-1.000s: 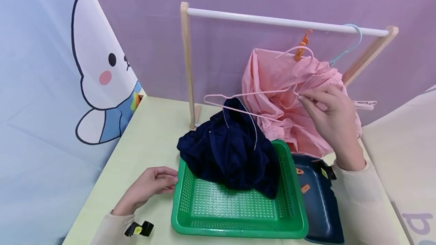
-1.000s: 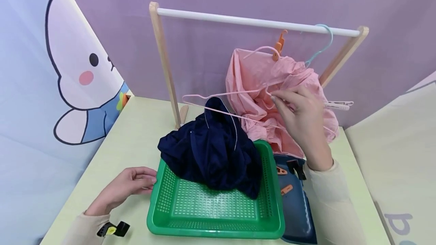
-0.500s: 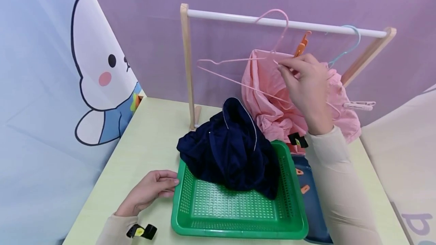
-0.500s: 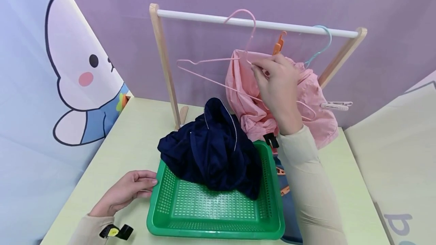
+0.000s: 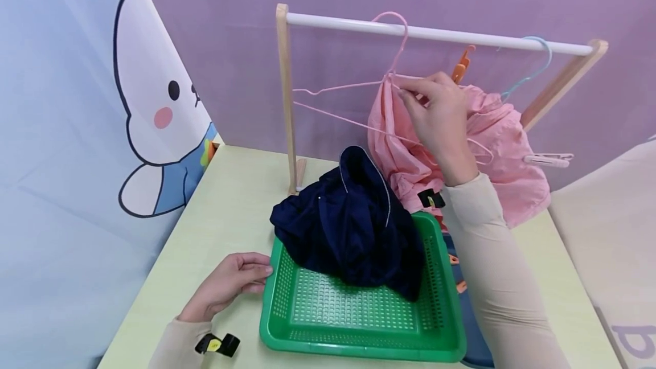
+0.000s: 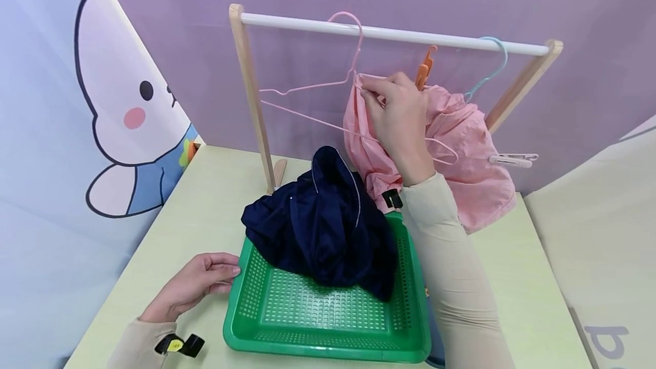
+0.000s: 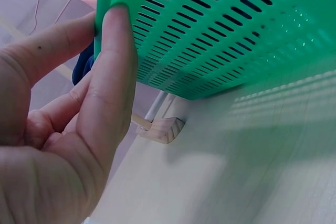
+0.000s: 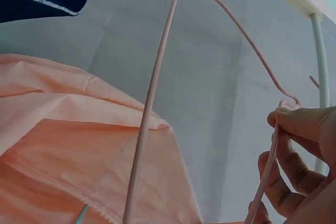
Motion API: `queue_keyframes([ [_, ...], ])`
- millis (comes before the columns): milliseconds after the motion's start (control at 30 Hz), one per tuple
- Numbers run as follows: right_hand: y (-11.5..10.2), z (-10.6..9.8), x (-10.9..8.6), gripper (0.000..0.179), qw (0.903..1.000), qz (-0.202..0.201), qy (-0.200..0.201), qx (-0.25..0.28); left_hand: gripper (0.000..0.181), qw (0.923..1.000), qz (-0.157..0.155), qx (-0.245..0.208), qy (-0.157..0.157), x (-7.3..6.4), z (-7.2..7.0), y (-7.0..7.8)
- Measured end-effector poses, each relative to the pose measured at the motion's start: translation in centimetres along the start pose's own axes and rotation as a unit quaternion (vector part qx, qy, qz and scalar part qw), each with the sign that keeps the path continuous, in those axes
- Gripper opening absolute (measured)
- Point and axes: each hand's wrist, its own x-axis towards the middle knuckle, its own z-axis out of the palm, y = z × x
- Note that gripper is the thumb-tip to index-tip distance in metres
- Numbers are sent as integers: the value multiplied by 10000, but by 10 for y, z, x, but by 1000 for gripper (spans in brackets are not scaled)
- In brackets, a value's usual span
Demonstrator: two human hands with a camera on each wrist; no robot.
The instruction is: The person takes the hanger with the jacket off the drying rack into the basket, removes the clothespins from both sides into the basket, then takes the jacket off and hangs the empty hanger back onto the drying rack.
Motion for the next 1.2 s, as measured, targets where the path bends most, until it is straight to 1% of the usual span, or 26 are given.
queue_keyframes([
  [200,3,0,-2,16,9994,-79,-140,-315,40,10000,-47,23,15,0,-1,2],
  [500,1,-2,-4,20,9966,-103,-581,-581,39,9999,-68,94,36,-1,-3,4],
  [667,-6,-10,-11,20,9904,23,-1111,-819,41,9999,-79,110,28,-2,-4,4],
  [767,-12,-21,-21,22,9850,139,-1431,-952,41,9999,-91,100,22,-2,-4,4],
  [833,-15,-30,-30,23,9843,122,-1482,-951,41,9999,-98,88,12,-1,-4,4],
  [900,-20,-40,-41,22,9862,-11,-1394,-891,42,9999,-102,78,5,-1,-4,3],
  [1033,-28,-58,-68,19,9915,-398,-1076,-616,43,9999,-119,41,0,-1,-4,3],
  [1133,-31,-67,-90,20,9915,-752,-906,-559,44,9999,-120,35,6,0,-4,3],
  [1200,-30,-69,-103,22,9902,-984,-808,-578,44,9999,-117,47,8,0,-4,4],
])
